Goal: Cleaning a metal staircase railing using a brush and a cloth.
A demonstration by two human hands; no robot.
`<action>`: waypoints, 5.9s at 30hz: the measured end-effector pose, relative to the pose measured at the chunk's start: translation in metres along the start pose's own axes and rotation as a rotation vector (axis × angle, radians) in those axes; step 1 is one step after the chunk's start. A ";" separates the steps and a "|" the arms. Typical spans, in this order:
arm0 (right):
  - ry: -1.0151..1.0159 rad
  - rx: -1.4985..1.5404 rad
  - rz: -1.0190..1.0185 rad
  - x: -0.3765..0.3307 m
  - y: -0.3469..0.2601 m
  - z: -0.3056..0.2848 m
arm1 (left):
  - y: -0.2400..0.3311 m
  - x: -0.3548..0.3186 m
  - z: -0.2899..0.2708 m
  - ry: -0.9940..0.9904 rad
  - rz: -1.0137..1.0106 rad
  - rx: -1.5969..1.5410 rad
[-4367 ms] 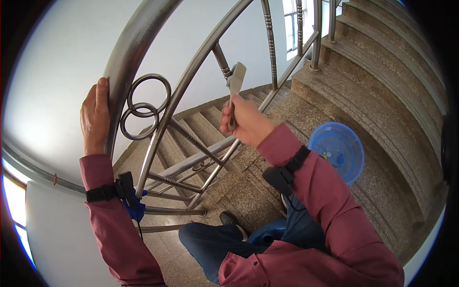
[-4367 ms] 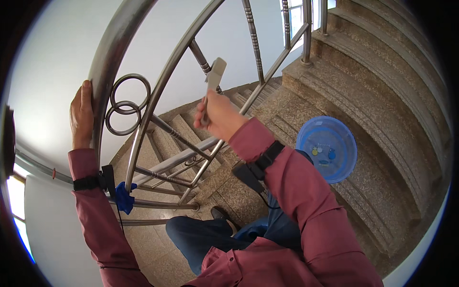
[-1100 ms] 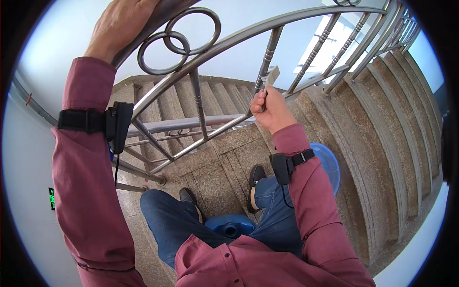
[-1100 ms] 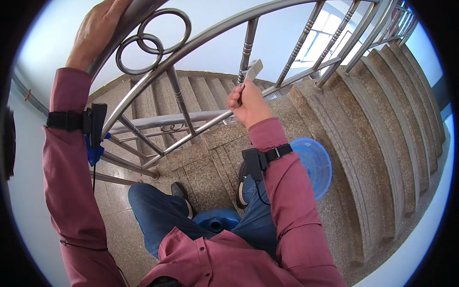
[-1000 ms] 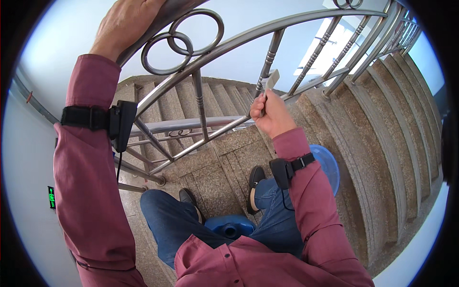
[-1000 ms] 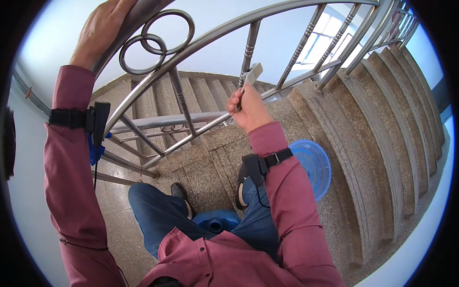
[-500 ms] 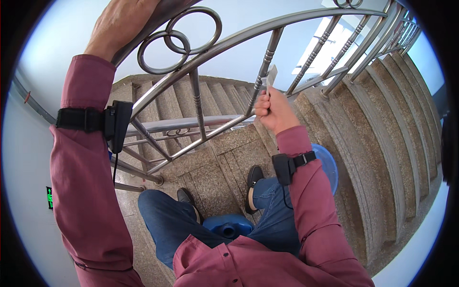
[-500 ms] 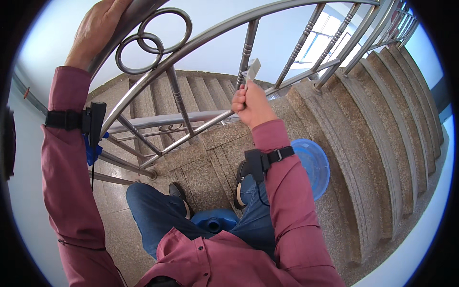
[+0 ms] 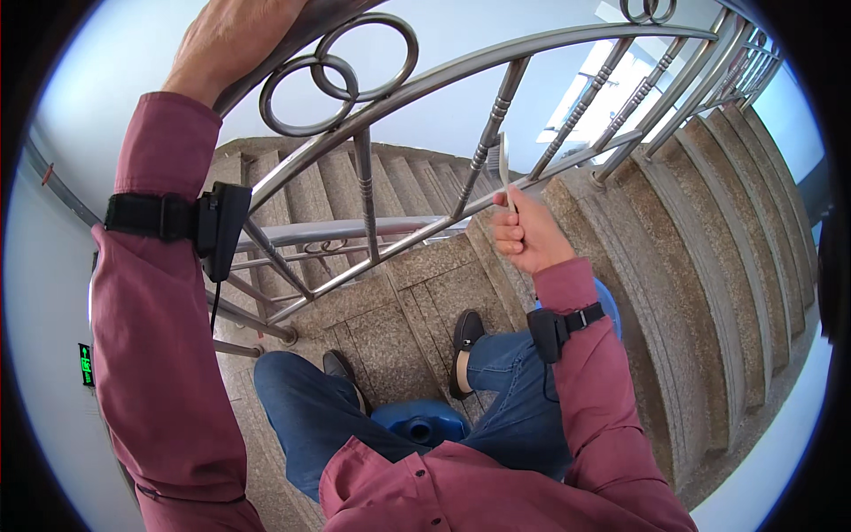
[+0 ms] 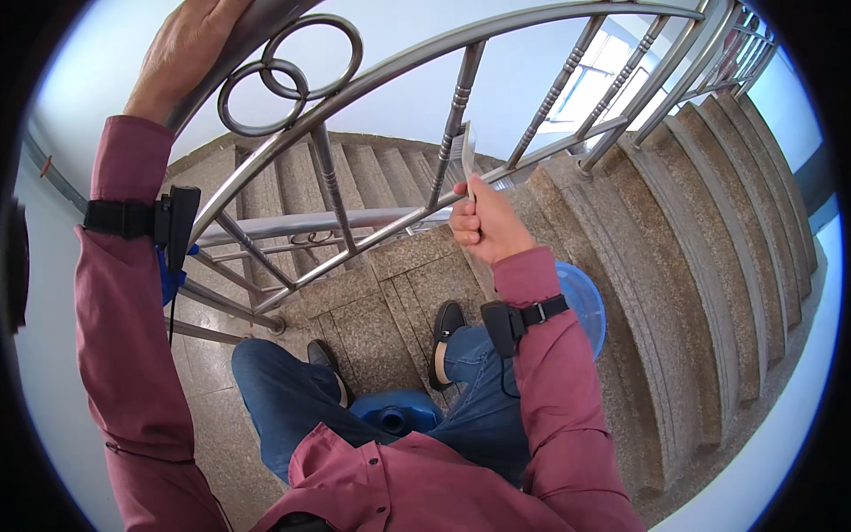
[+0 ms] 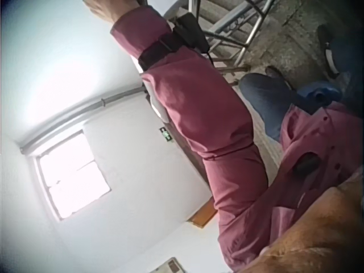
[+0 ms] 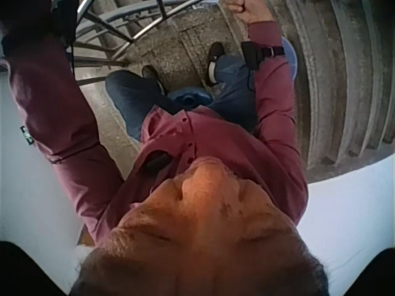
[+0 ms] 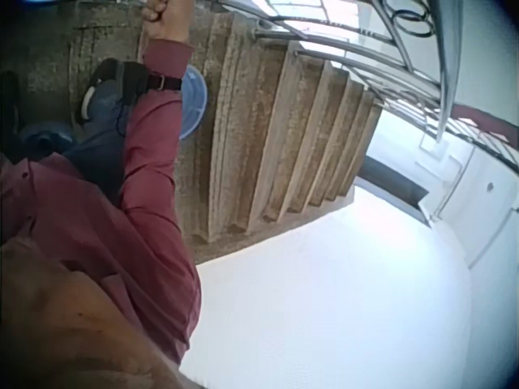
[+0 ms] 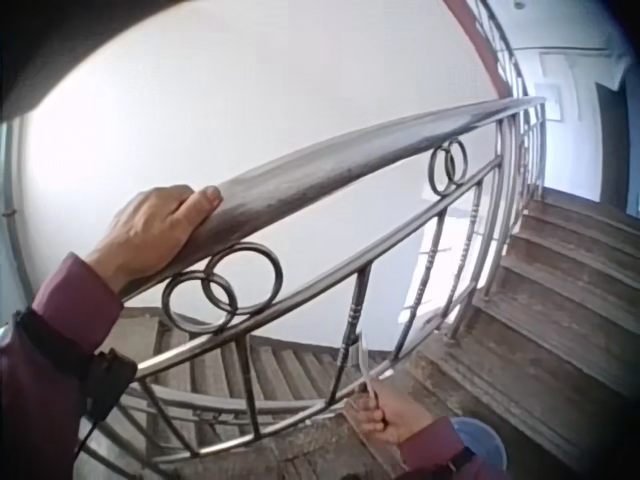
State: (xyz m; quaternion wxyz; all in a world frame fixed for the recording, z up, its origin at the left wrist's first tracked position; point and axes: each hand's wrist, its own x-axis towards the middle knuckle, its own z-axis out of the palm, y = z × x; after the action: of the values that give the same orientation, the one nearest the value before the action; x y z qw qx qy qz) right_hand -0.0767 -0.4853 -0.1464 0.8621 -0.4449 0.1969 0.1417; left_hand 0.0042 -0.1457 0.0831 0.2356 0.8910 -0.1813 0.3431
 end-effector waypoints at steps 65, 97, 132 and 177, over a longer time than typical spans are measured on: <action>0.512 -1.630 -0.692 0.008 -0.072 -0.034 | -0.021 0.010 0.013 -0.034 0.015 -0.015; 0.458 -1.652 -0.745 0.020 -0.080 -0.039 | -0.014 0.006 0.018 -0.033 -0.041 -0.022; 0.671 -1.617 -0.776 0.028 -0.038 0.015 | -0.005 0.007 0.009 -0.079 -0.050 0.012; 0.445 -0.590 -0.499 -0.016 -0.058 -0.045 | -0.013 0.008 0.011 -0.051 -0.020 0.011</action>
State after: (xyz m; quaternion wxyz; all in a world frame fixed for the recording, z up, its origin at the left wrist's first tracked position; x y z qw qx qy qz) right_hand -0.0764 -0.5565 -0.1213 0.6427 -0.7255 0.2152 -0.1196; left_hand 0.0224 -0.1420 0.0777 0.2294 0.9026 -0.1765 0.3188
